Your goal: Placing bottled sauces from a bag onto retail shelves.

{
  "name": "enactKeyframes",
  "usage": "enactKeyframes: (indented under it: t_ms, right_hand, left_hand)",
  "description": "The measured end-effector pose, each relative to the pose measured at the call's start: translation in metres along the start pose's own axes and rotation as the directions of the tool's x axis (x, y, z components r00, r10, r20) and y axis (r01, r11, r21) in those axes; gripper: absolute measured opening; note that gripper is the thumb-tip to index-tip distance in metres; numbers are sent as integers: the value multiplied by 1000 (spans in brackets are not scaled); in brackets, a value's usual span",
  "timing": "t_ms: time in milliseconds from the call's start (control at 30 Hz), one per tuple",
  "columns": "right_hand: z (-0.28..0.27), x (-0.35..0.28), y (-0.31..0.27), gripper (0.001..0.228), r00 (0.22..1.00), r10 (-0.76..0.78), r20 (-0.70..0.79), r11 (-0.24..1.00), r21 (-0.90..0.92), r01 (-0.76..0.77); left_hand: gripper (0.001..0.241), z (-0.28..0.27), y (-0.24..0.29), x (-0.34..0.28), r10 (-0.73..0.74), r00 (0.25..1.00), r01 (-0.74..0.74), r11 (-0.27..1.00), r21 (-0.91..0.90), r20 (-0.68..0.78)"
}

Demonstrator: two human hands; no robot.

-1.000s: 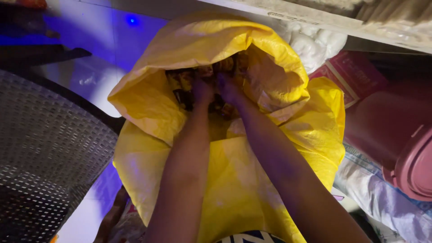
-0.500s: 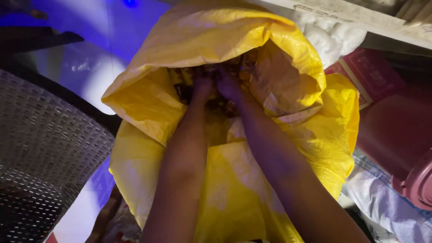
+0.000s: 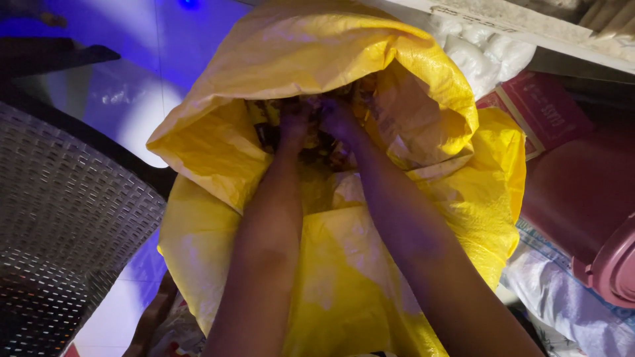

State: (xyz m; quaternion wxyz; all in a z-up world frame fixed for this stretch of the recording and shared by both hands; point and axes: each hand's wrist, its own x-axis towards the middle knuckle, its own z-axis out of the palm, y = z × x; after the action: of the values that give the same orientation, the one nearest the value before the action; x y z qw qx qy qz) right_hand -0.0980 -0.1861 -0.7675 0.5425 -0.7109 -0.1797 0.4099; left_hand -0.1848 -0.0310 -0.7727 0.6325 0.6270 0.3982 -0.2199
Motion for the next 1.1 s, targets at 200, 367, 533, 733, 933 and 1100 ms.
enactKeyframes:
  t_ms: [200,367,533,733,933,1100]
  right_hand:
    - [15,13,43,66,830,536,-154,781,-284,-557]
    - [-7,4,14,47,806,583,-101,807,-37,-589]
    - [-1,2,16,68,762,631,-147,775,166,-610]
    - [-4,-20,-133,45,850,453,-269,875,316,-366]
    - [-24,-32,-163,78,912,372,-174,928,77,-364]
    - [-42,-67,-241,79,912,403,-75,912,-47,-407]
  left_hand:
    - [98,12,43,-34,-165,981,151,979,-139,-99]
    - [92,28,18,-21,-244,969,212,879,-426,-22]
    - [96,22,56,-50,-256,967,241,900,-363,7]
    - [63,18,74,-63,-110,988,152,829,-539,110]
    - [69,14,81,-47,34,999,-30,992,-121,33]
    - [57,8,127,-96,179,973,-192,977,88,143]
